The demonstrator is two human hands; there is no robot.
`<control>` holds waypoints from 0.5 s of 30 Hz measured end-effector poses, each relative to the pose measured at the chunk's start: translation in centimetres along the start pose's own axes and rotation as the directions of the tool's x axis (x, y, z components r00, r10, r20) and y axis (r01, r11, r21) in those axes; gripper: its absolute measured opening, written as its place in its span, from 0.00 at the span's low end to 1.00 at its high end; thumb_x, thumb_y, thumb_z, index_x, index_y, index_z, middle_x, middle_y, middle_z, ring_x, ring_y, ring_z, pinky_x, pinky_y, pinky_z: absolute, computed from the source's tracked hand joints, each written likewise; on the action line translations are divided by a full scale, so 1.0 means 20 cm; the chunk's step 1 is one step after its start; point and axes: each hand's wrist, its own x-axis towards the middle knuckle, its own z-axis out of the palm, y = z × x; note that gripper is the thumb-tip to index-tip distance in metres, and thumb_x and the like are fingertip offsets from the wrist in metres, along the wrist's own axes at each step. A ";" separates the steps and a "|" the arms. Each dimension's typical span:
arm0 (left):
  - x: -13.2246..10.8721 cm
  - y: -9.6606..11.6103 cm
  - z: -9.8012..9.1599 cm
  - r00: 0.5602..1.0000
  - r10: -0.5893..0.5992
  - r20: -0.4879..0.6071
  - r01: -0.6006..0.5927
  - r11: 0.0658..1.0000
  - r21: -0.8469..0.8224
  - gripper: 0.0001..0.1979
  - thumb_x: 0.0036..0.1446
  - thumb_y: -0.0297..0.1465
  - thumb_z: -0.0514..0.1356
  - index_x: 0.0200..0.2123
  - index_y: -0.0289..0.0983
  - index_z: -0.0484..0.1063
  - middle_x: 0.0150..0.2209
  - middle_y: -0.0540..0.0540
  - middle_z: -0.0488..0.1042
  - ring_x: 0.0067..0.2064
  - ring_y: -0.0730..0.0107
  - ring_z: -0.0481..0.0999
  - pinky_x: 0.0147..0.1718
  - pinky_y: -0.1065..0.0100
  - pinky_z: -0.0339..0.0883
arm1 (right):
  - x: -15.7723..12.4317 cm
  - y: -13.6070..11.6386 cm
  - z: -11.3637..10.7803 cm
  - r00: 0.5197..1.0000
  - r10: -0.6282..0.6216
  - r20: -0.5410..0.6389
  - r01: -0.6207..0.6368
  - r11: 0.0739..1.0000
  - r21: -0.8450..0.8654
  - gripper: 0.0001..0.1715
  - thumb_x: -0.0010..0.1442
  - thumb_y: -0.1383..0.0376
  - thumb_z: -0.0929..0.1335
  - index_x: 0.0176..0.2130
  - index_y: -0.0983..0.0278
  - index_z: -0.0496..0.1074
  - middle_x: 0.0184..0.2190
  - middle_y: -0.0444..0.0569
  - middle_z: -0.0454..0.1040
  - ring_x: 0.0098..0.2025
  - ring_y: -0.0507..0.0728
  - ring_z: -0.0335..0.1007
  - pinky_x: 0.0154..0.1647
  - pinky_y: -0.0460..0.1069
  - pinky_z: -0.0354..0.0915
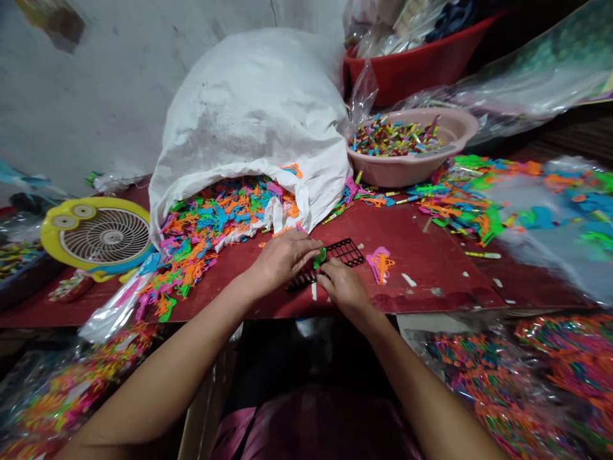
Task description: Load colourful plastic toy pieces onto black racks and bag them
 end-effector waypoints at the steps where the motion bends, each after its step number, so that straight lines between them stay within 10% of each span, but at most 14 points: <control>1: 0.00 0.00 0.00 1.000 -0.004 -0.003 0.004 1.000 -0.007 0.13 0.66 0.32 0.54 0.43 0.38 0.78 0.37 0.43 0.77 0.43 0.63 0.75 0.43 0.65 0.69 | 0.01 0.01 -0.02 1.000 0.008 0.018 -0.009 0.999 0.052 0.12 0.61 0.63 0.63 0.32 0.64 0.74 0.30 0.47 0.72 0.33 0.53 0.67 0.35 0.47 0.61; 7: -0.01 -0.01 0.01 1.000 -0.013 -0.021 0.014 1.000 0.027 0.13 0.67 0.33 0.53 0.45 0.38 0.77 0.38 0.43 0.76 0.44 0.63 0.74 0.44 0.65 0.68 | 0.02 0.03 -0.10 0.995 0.093 0.029 -0.097 0.952 0.291 0.13 0.57 0.62 0.65 0.38 0.63 0.77 0.31 0.46 0.75 0.33 0.53 0.69 0.36 0.48 0.64; 15: -0.02 0.05 -0.05 0.999 0.031 0.015 -0.033 0.991 0.128 0.15 0.67 0.36 0.52 0.44 0.37 0.76 0.38 0.43 0.74 0.43 0.62 0.71 0.41 0.64 0.66 | 0.03 0.00 0.01 0.997 -0.074 -0.007 0.074 0.997 0.005 0.12 0.63 0.64 0.62 0.38 0.64 0.74 0.38 0.51 0.76 0.39 0.56 0.71 0.40 0.49 0.64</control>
